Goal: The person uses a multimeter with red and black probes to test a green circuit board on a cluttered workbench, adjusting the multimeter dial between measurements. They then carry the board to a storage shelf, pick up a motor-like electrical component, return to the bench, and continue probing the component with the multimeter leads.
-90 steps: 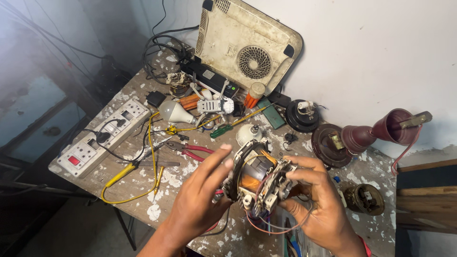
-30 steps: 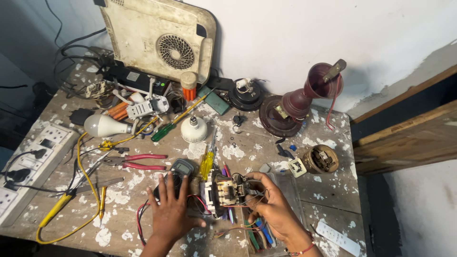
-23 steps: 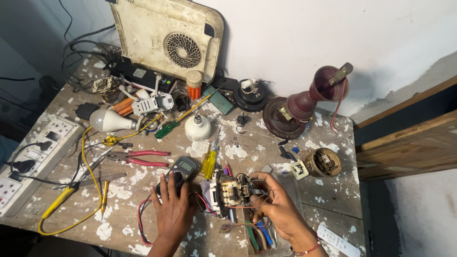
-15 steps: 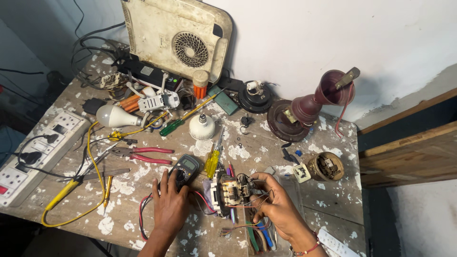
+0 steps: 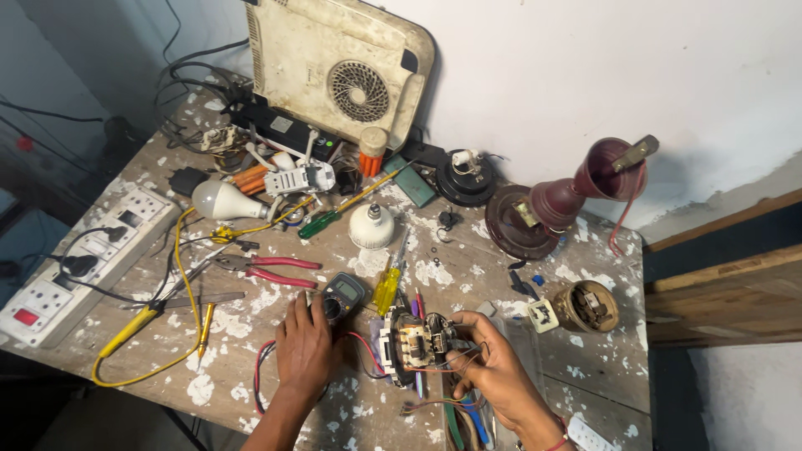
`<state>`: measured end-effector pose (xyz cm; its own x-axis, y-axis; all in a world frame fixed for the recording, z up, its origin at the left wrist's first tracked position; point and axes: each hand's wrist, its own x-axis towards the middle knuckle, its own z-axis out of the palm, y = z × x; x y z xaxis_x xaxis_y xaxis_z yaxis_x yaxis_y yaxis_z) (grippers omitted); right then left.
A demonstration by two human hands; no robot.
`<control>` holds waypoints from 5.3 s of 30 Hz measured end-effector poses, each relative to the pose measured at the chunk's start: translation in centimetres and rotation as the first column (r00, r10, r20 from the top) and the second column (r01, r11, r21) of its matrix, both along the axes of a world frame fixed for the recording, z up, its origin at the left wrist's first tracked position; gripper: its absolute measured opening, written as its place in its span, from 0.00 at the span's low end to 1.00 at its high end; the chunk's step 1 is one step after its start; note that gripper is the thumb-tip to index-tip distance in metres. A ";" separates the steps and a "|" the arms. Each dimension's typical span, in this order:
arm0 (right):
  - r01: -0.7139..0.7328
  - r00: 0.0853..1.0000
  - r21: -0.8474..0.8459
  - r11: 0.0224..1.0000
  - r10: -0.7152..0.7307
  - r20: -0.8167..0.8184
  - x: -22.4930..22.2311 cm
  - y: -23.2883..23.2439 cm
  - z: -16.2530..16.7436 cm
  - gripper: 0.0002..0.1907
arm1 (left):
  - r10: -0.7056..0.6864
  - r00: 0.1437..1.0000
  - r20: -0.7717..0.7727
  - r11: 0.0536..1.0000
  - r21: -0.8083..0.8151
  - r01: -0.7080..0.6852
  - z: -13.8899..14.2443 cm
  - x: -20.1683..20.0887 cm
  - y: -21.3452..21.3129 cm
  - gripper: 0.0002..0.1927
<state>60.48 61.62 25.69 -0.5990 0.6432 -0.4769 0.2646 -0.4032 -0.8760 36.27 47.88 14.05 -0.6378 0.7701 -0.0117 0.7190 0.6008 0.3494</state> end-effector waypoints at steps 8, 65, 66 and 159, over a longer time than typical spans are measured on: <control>0.020 0.996 0.012 1.000 -0.021 0.090 -2.1 -0.2 0.0 0.28 | -0.046 0.985 0.169 0.991 -0.119 0.067 2.5 -2.1 -0.1 0.48; -0.512 0.829 0.642 0.570 0.133 0.544 -19.0 -0.2 -0.3 0.25 | -0.367 0.930 -0.024 0.916 0.166 0.365 3.0 -20.7 -2.6 0.47; -0.531 0.819 0.633 0.564 0.150 0.553 -19.4 -0.1 -0.7 0.26 | -0.364 0.931 -0.027 0.915 0.176 0.363 2.9 -20.6 -2.7 0.46; -0.585 0.810 0.334 0.739 0.509 0.291 -21.9 5.6 -1.3 0.11 | -0.439 0.852 0.284 0.781 0.590 0.206 6.8 -11.9 3.8 0.39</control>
